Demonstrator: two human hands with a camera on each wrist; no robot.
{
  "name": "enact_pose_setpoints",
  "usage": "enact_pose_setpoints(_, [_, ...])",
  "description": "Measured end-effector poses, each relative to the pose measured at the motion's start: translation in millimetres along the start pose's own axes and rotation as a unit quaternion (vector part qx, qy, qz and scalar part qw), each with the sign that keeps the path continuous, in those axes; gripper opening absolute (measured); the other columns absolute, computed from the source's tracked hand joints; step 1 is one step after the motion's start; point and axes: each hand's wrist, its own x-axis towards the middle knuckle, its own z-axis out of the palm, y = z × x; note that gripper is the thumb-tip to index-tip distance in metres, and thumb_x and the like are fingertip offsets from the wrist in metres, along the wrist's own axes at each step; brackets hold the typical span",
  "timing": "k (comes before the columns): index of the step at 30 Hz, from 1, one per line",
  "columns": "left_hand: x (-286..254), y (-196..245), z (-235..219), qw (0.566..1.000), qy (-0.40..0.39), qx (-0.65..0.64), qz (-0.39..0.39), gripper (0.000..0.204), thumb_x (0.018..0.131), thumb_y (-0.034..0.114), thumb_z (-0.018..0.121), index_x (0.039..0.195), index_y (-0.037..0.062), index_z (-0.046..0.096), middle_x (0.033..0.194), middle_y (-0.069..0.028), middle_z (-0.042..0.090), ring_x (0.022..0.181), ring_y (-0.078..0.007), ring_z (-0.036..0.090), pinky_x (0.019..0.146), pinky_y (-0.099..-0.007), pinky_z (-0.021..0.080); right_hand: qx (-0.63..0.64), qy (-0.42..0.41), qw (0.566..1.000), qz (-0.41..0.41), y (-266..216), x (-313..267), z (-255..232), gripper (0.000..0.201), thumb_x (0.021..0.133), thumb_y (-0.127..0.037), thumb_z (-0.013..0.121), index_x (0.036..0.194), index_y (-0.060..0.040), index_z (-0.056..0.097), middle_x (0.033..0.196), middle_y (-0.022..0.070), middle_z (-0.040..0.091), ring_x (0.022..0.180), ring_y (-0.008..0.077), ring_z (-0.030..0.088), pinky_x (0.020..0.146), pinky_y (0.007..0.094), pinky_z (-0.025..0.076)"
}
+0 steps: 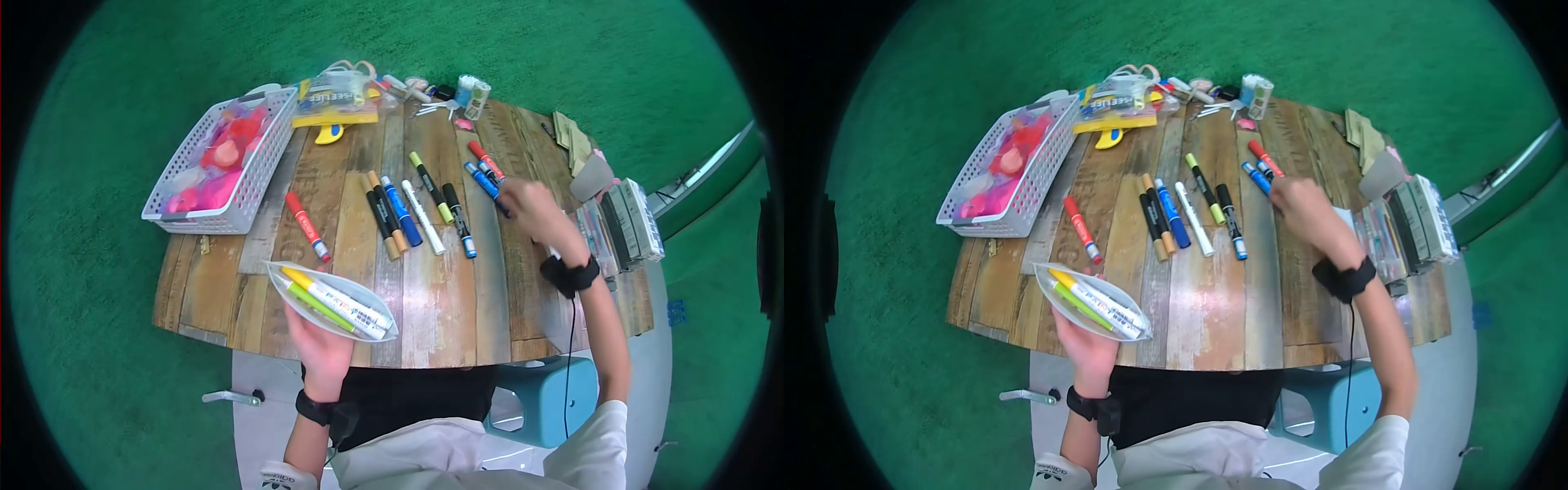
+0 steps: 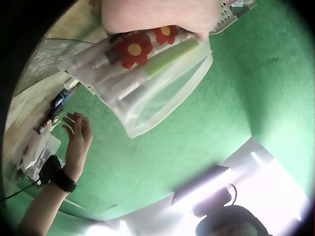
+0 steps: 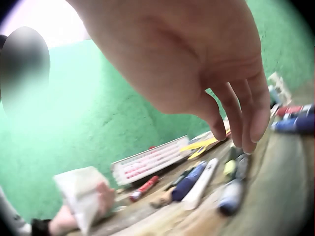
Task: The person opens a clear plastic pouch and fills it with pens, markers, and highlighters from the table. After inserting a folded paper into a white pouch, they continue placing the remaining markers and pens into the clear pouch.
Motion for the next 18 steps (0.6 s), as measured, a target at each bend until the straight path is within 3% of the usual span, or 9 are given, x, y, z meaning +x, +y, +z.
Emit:
enact_pose_setpoints(3, [0, 0, -2, 1.000, 0.010, 0.010, 0.005, 0.052, 0.098, 0.047, 0.040, 0.142, 0.0191, 0.039, 0.141, -0.0063, 0.044, 0.130, -0.0266, 0.041, 0.109, -0.0490, 0.032, 0.025, 0.017, 0.994, 0.106, 37, 18, -19, 0.010, 0.084, -0.004, 0.056, 0.088, 0.0045, 0.060, 0.076, 0.0214, 0.064, 0.071, 0.0346, 0.064, 0.064, 0.0392, 0.049])
enact_pose_setpoints(6, [0, 2, -9, 0.996, -0.089, -0.009, -0.020, 0.051, 0.098, 0.046, 0.041, 0.142, 0.0199, 0.039, 0.142, -0.0059, 0.044, 0.130, -0.0266, 0.041, 0.110, -0.0496, 0.031, 0.059, -0.003, 0.982, 0.179, 70, 31, -17, 0.011, 0.081, -0.007, 0.059, 0.085, 0.0021, 0.064, 0.079, 0.0220, 0.066, 0.078, 0.0368, 0.065, 0.070, 0.0422, 0.050])
enact_pose_setpoints(7, [0, 1, -8, 0.996, -0.091, -0.010, -0.023, 0.051, 0.098, 0.046, 0.041, 0.142, 0.0199, 0.039, 0.142, -0.0059, 0.044, 0.130, -0.0266, 0.041, 0.110, -0.0496, 0.031, 0.057, -0.001, 0.982, 0.182, 82, 33, -11, 0.011, 0.081, -0.007, 0.059, 0.085, 0.0021, 0.064, 0.079, 0.0220, 0.066, 0.078, 0.0368, 0.065, 0.070, 0.0422, 0.050])
enact_pose_setpoints(9, [-2, 1, -4, 1.000, -0.010, -0.008, 0.003, 0.051, 0.098, 0.045, 0.041, 0.142, 0.0200, 0.039, 0.142, -0.0056, 0.044, 0.130, -0.0264, 0.042, 0.109, -0.0499, 0.032, -0.045, -0.021, 0.990, 0.135, 100, 36, 3, 0.012, 0.078, -0.009, 0.062, 0.085, 0.0000, 0.067, 0.081, 0.0220, 0.066, 0.081, 0.0362, 0.066, 0.072, 0.0426, 0.051])
enact_pose_setpoints(12, [-2, 3, -6, 0.999, -0.034, -0.034, -0.022, 0.051, 0.098, 0.045, 0.041, 0.142, 0.0196, 0.039, 0.141, -0.0055, 0.044, 0.129, -0.0264, 0.043, 0.109, -0.0497, 0.033, -0.143, -0.096, 0.976, 0.132, 105, 38, 19, 0.013, 0.076, -0.010, 0.067, 0.086, -0.0015, 0.066, 0.079, 0.0190, 0.067, 0.078, 0.0339, 0.066, 0.071, 0.0422, 0.051])
enact_pose_setpoints(15, [-1, 3, -4, 0.998, -0.027, -0.042, -0.029, 0.051, 0.099, 0.045, 0.040, 0.142, 0.0188, 0.039, 0.140, -0.0055, 0.045, 0.128, -0.0260, 0.044, 0.108, -0.0491, 0.034, -0.140, -0.075, 0.981, 0.110, 113, 40, 34, 0.013, 0.075, -0.012, 0.069, 0.084, -0.0034, 0.065, 0.079, 0.0180, 0.067, 0.080, 0.0349, 0.065, 0.073, 0.0447, 0.050])
enact_pose_setpoints(18, [-2, 3, -2, 0.999, -0.030, -0.034, -0.030, 0.052, 0.098, 0.046, 0.040, 0.142, 0.0177, 0.038, 0.139, -0.0054, 0.045, 0.127, -0.0256, 0.045, 0.107, -0.0486, 0.035, -0.105, -0.051, 0.987, 0.109, 91, 48, 33, 0.013, 0.078, -0.013, 0.068, 0.085, -0.0022, 0.064, 0.080, 0.0177, 0.067, 0.077, 0.0342, 0.064, 0.069, 0.0425, 0.049])
